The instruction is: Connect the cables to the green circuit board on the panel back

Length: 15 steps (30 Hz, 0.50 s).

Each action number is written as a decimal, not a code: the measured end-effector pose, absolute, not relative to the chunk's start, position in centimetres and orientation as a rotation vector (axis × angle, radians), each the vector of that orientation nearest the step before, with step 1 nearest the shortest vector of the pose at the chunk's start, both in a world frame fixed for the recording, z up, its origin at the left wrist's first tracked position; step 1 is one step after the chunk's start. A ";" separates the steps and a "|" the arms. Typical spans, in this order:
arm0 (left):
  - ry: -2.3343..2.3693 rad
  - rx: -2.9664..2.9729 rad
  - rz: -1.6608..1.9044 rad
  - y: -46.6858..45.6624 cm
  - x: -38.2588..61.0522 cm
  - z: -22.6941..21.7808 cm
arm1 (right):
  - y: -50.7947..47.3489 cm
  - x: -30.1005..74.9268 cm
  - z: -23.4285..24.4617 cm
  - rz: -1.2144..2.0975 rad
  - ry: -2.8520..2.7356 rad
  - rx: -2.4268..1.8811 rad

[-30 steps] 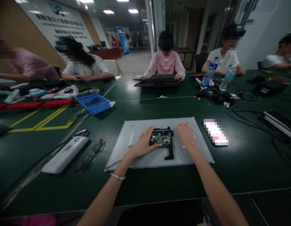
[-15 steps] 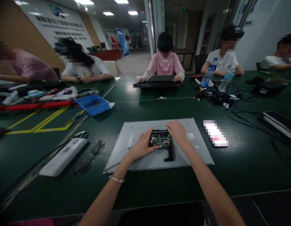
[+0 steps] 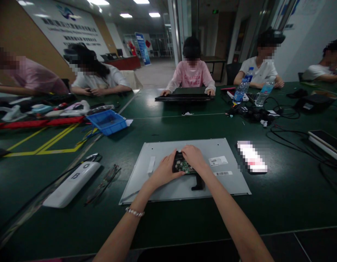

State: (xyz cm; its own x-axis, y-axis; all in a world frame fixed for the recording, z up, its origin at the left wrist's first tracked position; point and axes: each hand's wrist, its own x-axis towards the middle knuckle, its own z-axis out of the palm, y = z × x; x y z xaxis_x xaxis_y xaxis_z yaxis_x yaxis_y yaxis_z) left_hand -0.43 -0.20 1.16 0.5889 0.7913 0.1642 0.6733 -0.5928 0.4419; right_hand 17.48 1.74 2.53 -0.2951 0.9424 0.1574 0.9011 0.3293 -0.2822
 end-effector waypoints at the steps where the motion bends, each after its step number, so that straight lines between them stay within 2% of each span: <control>1: 1.191 2.490 0.494 -0.2 -0.4 1.1 | 1.7 17.5 2.5 0.198 -2.313 -1.650; 15: 1.172 2.565 0.532 0.1 -0.3 0.8 | 1.7 16.2 3.0 0.116 -2.330 -1.775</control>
State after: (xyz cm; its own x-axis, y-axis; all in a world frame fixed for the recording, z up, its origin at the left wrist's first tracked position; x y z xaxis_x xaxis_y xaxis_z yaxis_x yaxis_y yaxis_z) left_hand -0.33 0.08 0.78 0.6050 0.7665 0.2154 0.6672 -0.6357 0.3882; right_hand 16.22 1.68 2.97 -0.2527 0.9603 0.1182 0.9438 0.2716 -0.1886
